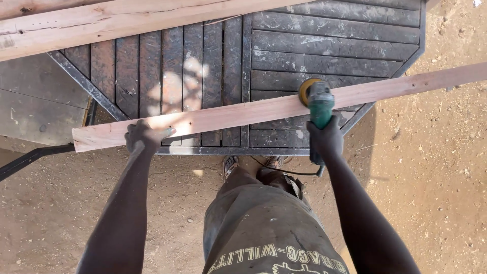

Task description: Sanding a wooden plank using an angle grinder with a sanding disc on a workshop table.

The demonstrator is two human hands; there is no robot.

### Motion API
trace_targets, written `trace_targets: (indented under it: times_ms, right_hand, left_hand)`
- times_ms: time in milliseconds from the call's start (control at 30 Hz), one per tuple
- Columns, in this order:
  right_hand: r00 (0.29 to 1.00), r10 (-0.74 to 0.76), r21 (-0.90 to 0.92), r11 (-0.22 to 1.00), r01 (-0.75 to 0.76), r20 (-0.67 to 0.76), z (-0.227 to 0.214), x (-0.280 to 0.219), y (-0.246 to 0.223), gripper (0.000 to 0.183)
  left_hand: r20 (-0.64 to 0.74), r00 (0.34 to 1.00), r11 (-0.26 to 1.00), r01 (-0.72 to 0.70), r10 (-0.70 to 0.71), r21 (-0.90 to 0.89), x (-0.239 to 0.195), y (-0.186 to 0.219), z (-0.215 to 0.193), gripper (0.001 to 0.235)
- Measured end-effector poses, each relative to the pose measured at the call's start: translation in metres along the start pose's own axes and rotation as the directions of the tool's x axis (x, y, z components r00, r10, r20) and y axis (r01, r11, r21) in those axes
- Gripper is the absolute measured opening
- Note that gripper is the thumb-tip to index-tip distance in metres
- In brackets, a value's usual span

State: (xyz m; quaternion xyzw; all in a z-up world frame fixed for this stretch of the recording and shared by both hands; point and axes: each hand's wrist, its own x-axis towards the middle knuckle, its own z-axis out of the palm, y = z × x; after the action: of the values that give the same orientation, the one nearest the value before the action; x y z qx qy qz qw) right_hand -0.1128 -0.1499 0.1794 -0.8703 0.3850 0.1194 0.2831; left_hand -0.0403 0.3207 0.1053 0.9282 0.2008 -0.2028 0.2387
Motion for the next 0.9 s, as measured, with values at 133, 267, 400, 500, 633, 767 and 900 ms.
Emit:
trace_targets:
  times_ms: [133,267,400,500,633,767,900]
  right_hand:
    - [0.989,0.096,0.061,0.994,-0.090,-0.110,-0.032,0.060,0.078,0.071]
    - [0.994,0.075,0.086,0.994,-0.068,-0.084,-0.020,0.044,0.061,0.074]
    - [0.995,-0.051,-0.122,0.991,0.062,0.086,0.023,-0.038,-0.029,0.063]
    - [0.928,-0.261,-0.162,0.937,0.309,0.266,0.054,-0.075,-0.081,0.055]
    - [0.830,-0.410,-0.205,0.838,0.507,0.378,0.076,-0.078,-0.095,0.057]
    - [0.839,-0.382,-0.206,0.851,0.483,0.387,0.062,-0.073,-0.074,0.059]
    - [0.938,-0.222,-0.209,0.937,0.281,0.267,0.025,-0.045,-0.027,0.061]
  left_hand:
    - [-0.032,0.999,0.999,0.027,-0.028,-0.028,0.009,-0.009,0.012,0.079]
    - [-0.035,0.999,0.999,-0.005,0.003,-0.049,0.006,-0.006,0.011,0.079]
    - [-0.055,0.998,0.997,0.005,-0.009,-0.083,0.006,-0.008,0.011,0.075]
    - [-0.058,0.998,0.998,0.013,-0.017,-0.064,0.003,-0.008,0.009,0.076]
    - [-0.072,0.997,0.998,0.020,-0.024,-0.055,0.000,-0.006,0.011,0.075]
    - [-0.072,0.992,0.993,0.098,-0.103,-0.062,-0.005,-0.001,0.013,0.075]
    - [-0.051,0.993,0.991,0.102,-0.107,-0.089,-0.010,0.003,0.008,0.072]
